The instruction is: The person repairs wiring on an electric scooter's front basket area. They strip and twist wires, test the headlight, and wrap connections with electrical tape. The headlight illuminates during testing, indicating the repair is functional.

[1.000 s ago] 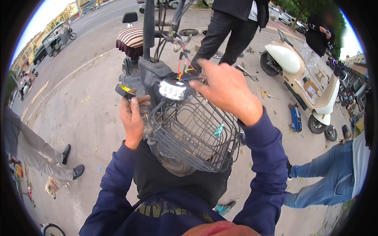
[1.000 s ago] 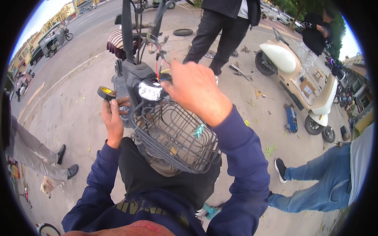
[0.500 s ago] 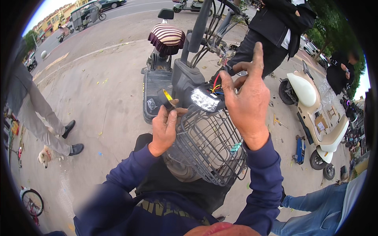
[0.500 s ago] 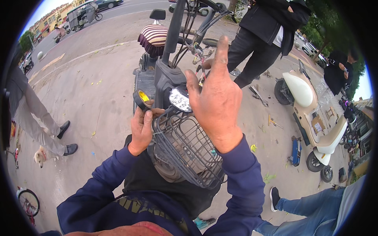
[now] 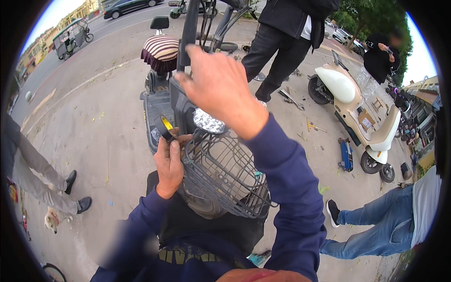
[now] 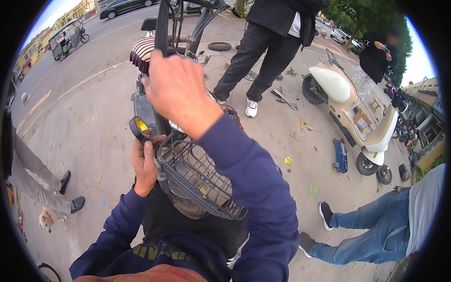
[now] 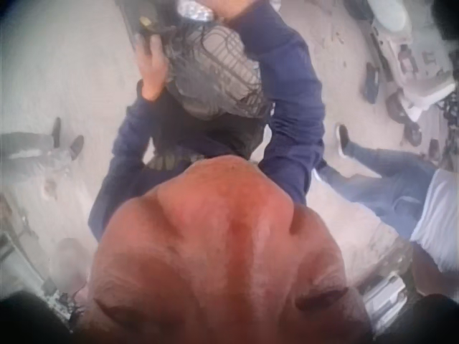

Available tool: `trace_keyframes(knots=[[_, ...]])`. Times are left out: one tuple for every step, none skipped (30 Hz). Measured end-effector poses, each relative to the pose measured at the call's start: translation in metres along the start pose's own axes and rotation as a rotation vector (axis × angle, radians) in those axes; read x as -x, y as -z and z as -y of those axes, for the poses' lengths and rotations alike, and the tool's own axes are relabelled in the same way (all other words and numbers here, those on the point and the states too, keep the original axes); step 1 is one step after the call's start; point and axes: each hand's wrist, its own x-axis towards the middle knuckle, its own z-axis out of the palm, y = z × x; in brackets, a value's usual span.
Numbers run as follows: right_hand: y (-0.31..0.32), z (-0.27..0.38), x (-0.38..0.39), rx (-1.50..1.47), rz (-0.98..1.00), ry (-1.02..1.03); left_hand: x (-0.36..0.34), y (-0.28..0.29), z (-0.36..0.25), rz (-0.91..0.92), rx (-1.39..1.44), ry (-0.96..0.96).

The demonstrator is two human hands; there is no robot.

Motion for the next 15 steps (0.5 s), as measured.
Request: trace_keyframes(knots=[[0.000, 0.001, 0.014, -0.025, 0.040, -0.007, -0.004, 0.003, -0.002, -0.001, -0.039, -0.012], [0.003, -0.002, 0.026, -0.006, 0.124, -0.029, -0.006, 0.003, -0.006, 0.009, -0.063, -0.012], [0.009, -0.006, 0.031, 0.025, 0.110, -0.096, -0.006, -0.002, -0.015, -0.002, -0.067, -0.009], [0.015, -0.010, 0.035, 0.057, 0.097, -0.164, -0.006, -0.004, -0.019, 0.006, -0.069, -0.012], [0.020, -0.019, 0.030, 0.021, -0.005, -0.231, -0.006, -0.005, -0.022, 0.014, -0.069, -0.015], [0.030, -0.029, 0.020, 0.052, -0.071, -0.263, -0.008, -0.012, -0.024, 0.032, -0.055, -0.031], [0.027, -0.039, 0.006, 0.072, -0.045, -0.227, -0.009, -0.008, -0.033, 0.011, -0.058, -0.051], [0.023, -0.055, -0.007, 0.130, -0.024, -0.191, -0.009, -0.005, -0.023, 0.002, -0.072, -0.110], [0.015, -0.065, -0.021, 0.149, 0.013, -0.177, -0.011, -0.004, -0.024, 0.016, -0.032, -0.093], [0.009, -0.064, -0.030, 0.148, 0.072, -0.166, -0.006, 0.001, -0.028, 0.021, -0.007, -0.053], [0.014, -0.069, -0.038, 0.188, 0.071, -0.168, -0.012, 0.003, -0.026, 0.046, -0.058, -0.088], [0.021, -0.069, -0.041, 0.177, -0.061, -0.107, -0.015, 0.000, -0.032, 0.062, -0.069, -0.042], [0.022, -0.067, -0.042, 0.267, -0.177, -0.023, -0.022, 0.002, -0.032, 0.080, -0.157, -0.100], [0.024, -0.070, -0.034, 0.173, -0.221, 0.020, -0.027, -0.006, -0.039, 0.089, -0.149, -0.150], [0.053, -0.041, -0.023, -0.077, -0.148, -0.040, -0.030, -0.006, -0.045, 0.118, -0.148, -0.167]])
